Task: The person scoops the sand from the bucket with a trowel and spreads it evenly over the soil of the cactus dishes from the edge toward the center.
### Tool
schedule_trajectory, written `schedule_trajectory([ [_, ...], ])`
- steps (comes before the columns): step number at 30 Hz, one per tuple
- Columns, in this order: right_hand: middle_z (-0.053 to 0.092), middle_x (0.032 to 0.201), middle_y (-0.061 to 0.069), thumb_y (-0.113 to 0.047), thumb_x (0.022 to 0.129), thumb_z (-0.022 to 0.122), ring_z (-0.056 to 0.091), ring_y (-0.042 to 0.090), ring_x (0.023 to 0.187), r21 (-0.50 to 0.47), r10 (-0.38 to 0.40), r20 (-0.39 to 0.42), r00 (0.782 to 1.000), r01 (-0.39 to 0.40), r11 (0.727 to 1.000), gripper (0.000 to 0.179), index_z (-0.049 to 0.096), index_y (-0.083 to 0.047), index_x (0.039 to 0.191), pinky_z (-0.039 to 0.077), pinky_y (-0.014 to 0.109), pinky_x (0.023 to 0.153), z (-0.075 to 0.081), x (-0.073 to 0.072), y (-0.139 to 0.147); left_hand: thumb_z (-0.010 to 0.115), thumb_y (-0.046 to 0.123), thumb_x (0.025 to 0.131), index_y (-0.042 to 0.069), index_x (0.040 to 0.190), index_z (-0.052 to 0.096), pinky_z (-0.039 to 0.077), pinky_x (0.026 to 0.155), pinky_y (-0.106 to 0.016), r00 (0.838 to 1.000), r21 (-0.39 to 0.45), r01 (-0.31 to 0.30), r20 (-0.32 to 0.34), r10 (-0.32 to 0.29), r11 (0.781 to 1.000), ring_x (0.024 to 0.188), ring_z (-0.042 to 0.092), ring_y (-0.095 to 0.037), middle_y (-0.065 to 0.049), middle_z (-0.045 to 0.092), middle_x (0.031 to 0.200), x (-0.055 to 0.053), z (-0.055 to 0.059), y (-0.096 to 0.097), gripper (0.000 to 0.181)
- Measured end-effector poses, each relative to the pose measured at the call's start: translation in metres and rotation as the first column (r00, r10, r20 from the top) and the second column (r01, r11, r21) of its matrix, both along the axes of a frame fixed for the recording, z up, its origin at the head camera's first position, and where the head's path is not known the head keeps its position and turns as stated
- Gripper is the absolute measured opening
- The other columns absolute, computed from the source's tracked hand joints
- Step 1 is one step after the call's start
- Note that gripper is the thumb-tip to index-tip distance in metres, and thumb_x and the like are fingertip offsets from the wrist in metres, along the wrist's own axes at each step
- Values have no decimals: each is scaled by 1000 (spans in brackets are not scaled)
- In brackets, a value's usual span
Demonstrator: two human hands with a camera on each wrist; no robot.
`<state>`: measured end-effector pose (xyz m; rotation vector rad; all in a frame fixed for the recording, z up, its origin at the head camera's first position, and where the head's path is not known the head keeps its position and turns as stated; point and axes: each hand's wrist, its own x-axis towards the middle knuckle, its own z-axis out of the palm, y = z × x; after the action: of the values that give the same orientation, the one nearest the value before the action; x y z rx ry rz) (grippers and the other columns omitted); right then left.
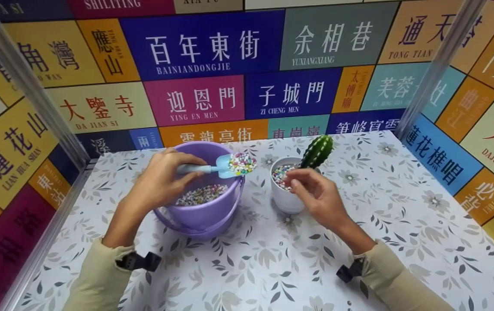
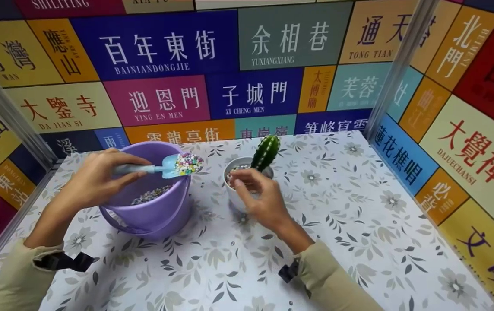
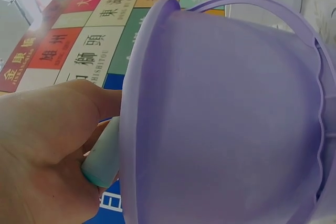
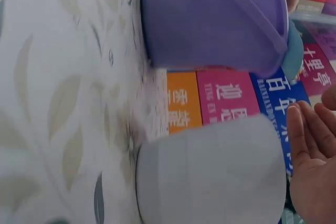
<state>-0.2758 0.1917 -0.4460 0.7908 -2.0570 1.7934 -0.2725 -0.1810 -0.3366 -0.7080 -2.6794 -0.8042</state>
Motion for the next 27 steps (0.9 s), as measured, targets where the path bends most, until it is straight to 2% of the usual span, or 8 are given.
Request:
schedule_trajectory([
  [6, 76, 103, 25, 1, 106, 63, 76, 29, 94, -69, -125, -25, 992, 123, 990, 14, 73, 6, 115, 65, 33, 81, -3, -9, 26, 85, 19, 95, 13, 117, 85, 51, 105, -54, 1000, -2, 11, 5, -11, 1000, 113, 69, -32, -5, 84, 113, -3, 1, 10, 23],
  [11, 70, 90, 27, -3, 107, 64, 69, 23, 76, -99, -238, -31, 971, 234, 967, 15, 72, 9, 102, 55, 25, 66, -12, -20, 42, 85, 19, 95, 14, 117, 85, 51, 104, -52, 1000, -7, 17, -5, -17, 1000, 112, 69, -30, -3, 84, 113, -4, 1, 19, 23],
  [16, 65, 81, 11, -8, 106, 67, 58, 12, 70, -62, -355, -15, 935, 354, 933, 16, 71, 3, 95, 46, 23, 66, -22, -27, 52, 85, 17, 94, 15, 117, 85, 50, 103, -51, 999, -3, 36, -16, -36, 999, 110, 69, -29, -3, 84, 112, -6, 2, 27, 22],
  [18, 65, 83, 2, -11, 105, 70, 59, 11, 74, -26, -398, -8, 917, 397, 917, 15, 70, 0, 95, 46, 23, 69, -26, -30, 55, 85, 17, 94, 15, 117, 85, 50, 103, -52, 999, -7, 42, -18, -42, 999, 111, 69, -30, -3, 84, 113, -7, 2, 31, 22],
  [21, 67, 94, -1, -16, 104, 72, 62, 11, 87, 24, -411, 26, 911, 410, 912, 13, 69, -3, 104, 47, 24, 77, -31, -34, 58, 84, 16, 95, 15, 117, 85, 49, 105, -52, 999, -15, 49, -18, -50, 999, 112, 69, -30, -2, 84, 113, -8, 2, 36, 22],
  [23, 68, 105, 1, -18, 104, 71, 63, 12, 100, 58, -391, 67, 918, 387, 920, 19, 67, -3, 115, 49, 24, 83, -34, -37, 59, 84, 16, 95, 16, 117, 85, 49, 105, -50, 998, -23, 55, -18, -55, 998, 112, 69, -29, -1, 84, 113, -9, 2, 39, 21],
  [27, 64, 133, 8, -22, 107, 68, 60, 19, 122, 131, -308, 167, 937, 288, 949, 40, 56, -5, 141, 48, 23, 96, -38, -39, 62, 83, 17, 96, 17, 116, 85, 49, 105, -48, 997, -39, 75, -28, -76, 996, 112, 69, -27, 1, 84, 113, -11, 2, 46, 20],
])
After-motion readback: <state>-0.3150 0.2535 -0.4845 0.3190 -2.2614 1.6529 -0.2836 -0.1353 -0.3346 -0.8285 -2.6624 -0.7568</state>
